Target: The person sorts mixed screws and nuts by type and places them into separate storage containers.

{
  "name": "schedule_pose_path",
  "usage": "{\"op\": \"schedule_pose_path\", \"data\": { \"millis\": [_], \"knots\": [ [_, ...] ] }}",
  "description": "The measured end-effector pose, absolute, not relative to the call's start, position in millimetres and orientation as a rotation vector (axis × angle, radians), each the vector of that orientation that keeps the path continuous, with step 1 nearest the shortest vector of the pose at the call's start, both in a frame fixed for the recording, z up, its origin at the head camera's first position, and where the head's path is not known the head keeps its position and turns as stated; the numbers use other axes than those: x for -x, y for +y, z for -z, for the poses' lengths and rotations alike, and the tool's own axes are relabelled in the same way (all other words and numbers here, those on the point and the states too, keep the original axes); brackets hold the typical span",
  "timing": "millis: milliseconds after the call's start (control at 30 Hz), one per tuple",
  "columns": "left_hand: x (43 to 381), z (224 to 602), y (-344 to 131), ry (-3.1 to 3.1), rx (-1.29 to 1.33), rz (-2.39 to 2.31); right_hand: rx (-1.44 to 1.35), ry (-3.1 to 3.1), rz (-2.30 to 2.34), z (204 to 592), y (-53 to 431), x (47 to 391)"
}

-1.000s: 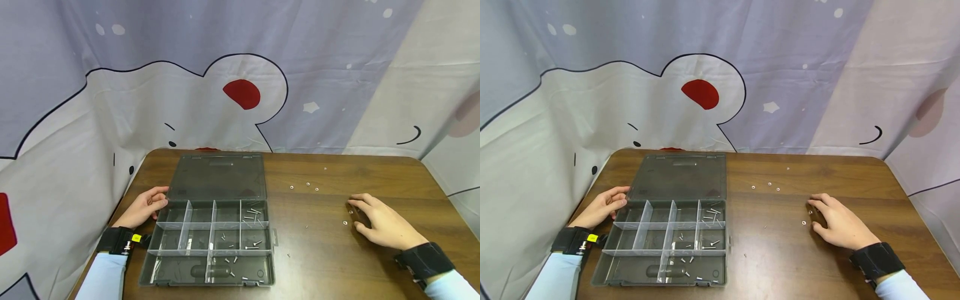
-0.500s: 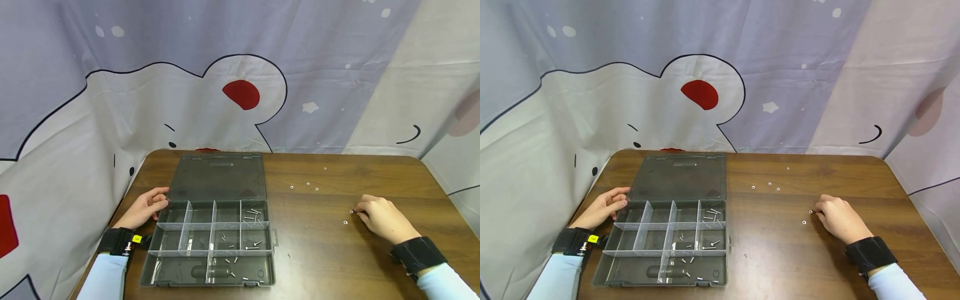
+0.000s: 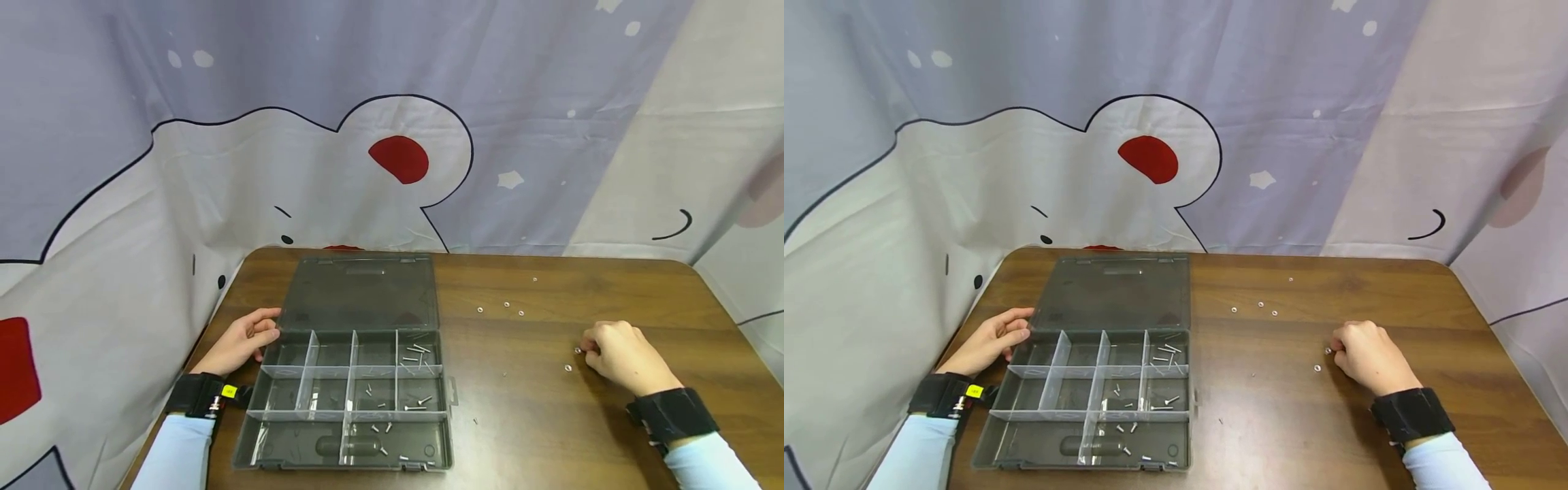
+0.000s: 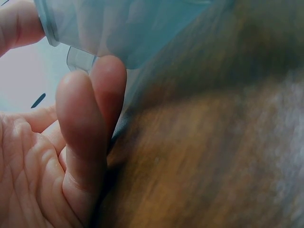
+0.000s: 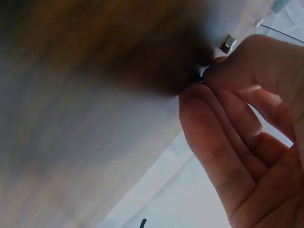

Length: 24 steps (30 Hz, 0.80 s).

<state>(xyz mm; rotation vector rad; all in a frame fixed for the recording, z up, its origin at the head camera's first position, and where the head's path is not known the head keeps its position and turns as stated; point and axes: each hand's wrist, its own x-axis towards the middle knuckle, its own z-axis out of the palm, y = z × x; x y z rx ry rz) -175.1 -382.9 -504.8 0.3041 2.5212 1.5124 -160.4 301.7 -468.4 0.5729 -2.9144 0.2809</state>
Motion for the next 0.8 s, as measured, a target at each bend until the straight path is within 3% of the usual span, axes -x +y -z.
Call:
{"op": "schedule_pose_path", "data": {
  "millis": [500,800],
  "knots": [
    [175,506,-381,2.506,-0.298,-1.524,-0.57,-2.83,-0.348,472,299,168],
    [175,506,-383,2.523,-0.307,-1.507,-0.868,-2.613,-0.455,442,212,183]
  ]
}}
